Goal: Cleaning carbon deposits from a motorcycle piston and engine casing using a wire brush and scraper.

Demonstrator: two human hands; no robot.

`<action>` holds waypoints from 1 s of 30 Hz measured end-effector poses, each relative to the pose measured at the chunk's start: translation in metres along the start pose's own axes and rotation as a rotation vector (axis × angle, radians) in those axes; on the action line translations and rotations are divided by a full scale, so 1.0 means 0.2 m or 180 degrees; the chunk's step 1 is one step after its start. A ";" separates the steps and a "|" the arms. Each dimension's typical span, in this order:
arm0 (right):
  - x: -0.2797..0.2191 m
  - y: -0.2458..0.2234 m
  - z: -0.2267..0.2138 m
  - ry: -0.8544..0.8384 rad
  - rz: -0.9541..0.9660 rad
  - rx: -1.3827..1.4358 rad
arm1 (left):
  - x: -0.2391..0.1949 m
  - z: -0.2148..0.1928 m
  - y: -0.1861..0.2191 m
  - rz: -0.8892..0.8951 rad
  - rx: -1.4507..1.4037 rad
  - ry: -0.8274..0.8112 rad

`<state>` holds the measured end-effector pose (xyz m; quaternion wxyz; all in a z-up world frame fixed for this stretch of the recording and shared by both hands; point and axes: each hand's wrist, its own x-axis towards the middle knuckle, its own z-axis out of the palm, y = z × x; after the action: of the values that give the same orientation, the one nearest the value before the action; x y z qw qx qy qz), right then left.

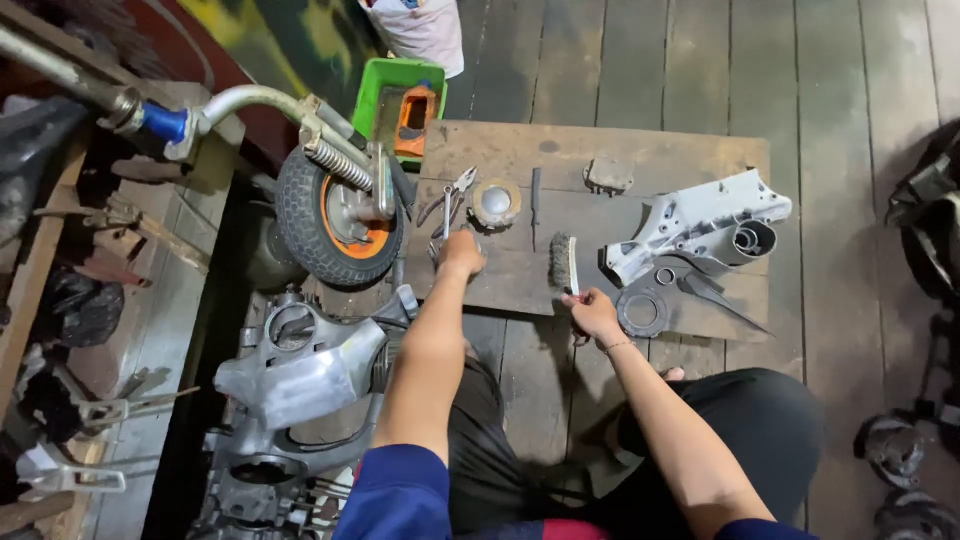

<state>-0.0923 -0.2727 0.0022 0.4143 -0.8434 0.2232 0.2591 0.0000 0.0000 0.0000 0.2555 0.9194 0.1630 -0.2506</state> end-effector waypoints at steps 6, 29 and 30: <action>0.01 -0.02 -0.05 -0.0179 0.0331 0.1302 | -0.21 -0.40 0.10 -0.0001 -0.0748 0.0193; -0.54 -0.62 -0.84 -0.0477 -0.0851 0.2479 | -0.74 -0.49 0.62 0.1675 -0.5783 -0.0590; -0.56 -0.62 -0.85 -0.0460 -0.0877 0.2573 | -0.76 -0.51 0.66 0.1369 -0.5851 -0.0628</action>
<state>-0.0621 -0.3245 0.2328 0.7566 -0.6150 0.1624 0.1515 -0.0302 -0.0783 0.2105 0.9326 0.3432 0.1012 -0.0482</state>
